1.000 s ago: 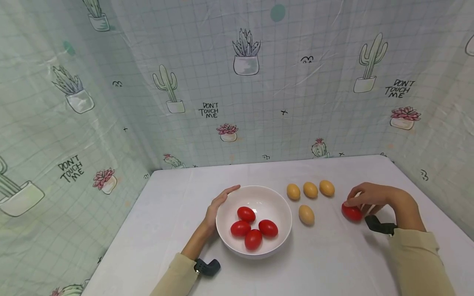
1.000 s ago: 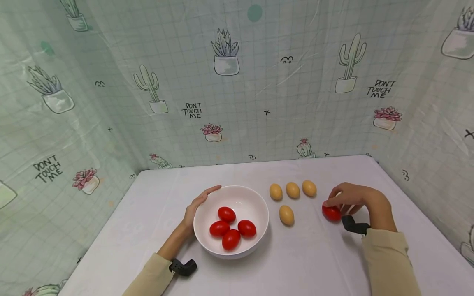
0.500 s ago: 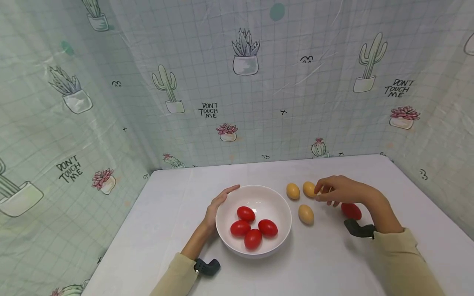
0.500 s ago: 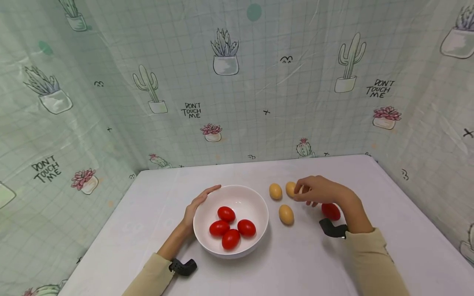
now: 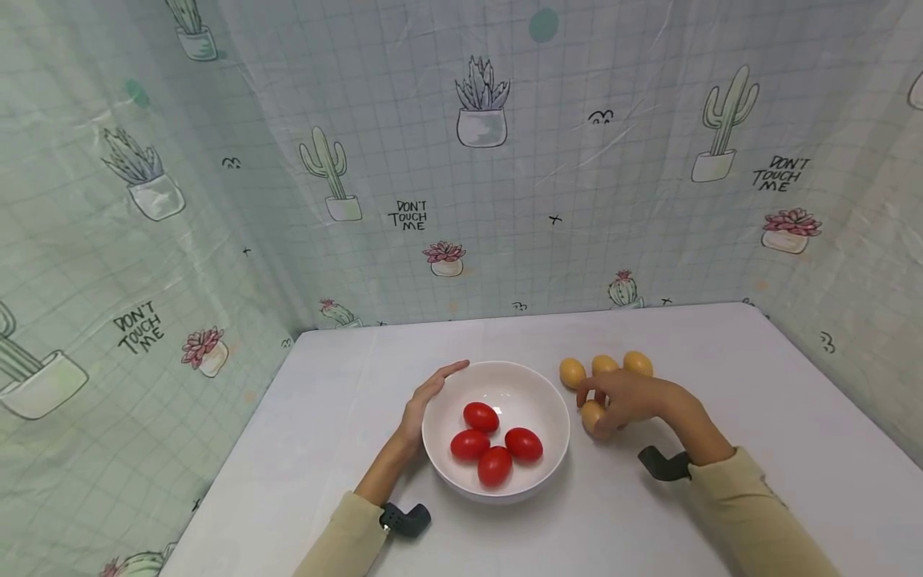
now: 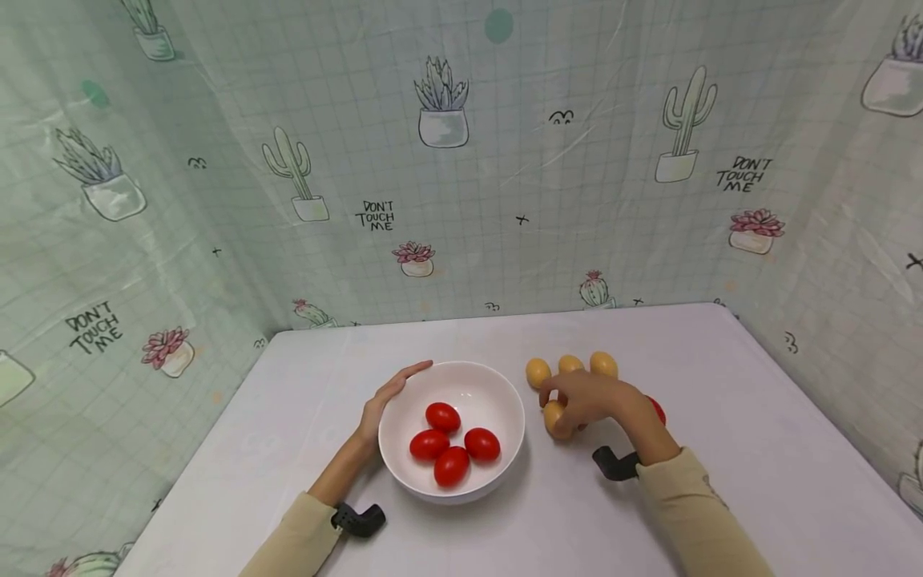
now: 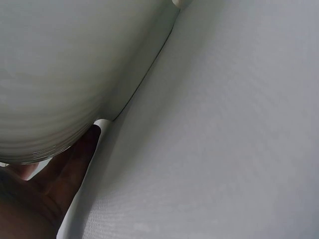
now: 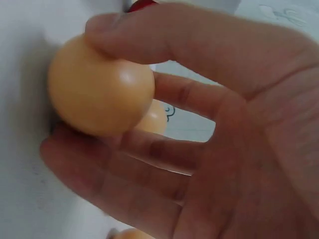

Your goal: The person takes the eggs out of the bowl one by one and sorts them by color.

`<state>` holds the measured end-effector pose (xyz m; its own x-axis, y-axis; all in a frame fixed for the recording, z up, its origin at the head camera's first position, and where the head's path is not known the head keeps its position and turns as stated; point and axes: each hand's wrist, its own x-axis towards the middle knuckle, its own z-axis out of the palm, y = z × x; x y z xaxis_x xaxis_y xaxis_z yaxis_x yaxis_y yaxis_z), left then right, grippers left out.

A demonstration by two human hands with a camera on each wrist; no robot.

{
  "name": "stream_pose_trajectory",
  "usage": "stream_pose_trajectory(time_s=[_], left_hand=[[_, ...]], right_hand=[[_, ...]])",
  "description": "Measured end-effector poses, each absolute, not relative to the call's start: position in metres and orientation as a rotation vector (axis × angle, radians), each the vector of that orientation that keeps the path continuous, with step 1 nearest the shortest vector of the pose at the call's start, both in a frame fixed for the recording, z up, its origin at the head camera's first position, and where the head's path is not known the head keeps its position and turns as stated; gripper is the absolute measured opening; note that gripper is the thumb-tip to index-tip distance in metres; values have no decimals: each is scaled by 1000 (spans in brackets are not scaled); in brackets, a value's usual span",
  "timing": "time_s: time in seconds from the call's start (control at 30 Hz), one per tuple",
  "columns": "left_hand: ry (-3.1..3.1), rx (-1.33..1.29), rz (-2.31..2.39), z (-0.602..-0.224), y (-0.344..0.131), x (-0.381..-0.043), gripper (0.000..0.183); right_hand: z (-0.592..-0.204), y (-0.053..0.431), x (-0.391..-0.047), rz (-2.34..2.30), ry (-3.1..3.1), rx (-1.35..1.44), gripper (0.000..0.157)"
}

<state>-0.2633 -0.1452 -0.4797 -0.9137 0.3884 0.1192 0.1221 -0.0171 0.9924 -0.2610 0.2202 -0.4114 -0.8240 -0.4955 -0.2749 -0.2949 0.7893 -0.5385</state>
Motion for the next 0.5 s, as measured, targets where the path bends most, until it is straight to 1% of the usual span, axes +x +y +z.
stream_pose_trajectory(time_s=[0.17,0.37,0.5], left_hand=[[2037,553,2039,-480,-143,-263,55],[2036,557,2053,-480,-142,-264,55],[2019,547,2065,-481,-143,-263,55]], right_hand=[[-400,238,-261,-655,2624,-607,42],[-383,279,-266,-756,2749,-643,46],[-382,306,-270,-833,2857,-621,50]])
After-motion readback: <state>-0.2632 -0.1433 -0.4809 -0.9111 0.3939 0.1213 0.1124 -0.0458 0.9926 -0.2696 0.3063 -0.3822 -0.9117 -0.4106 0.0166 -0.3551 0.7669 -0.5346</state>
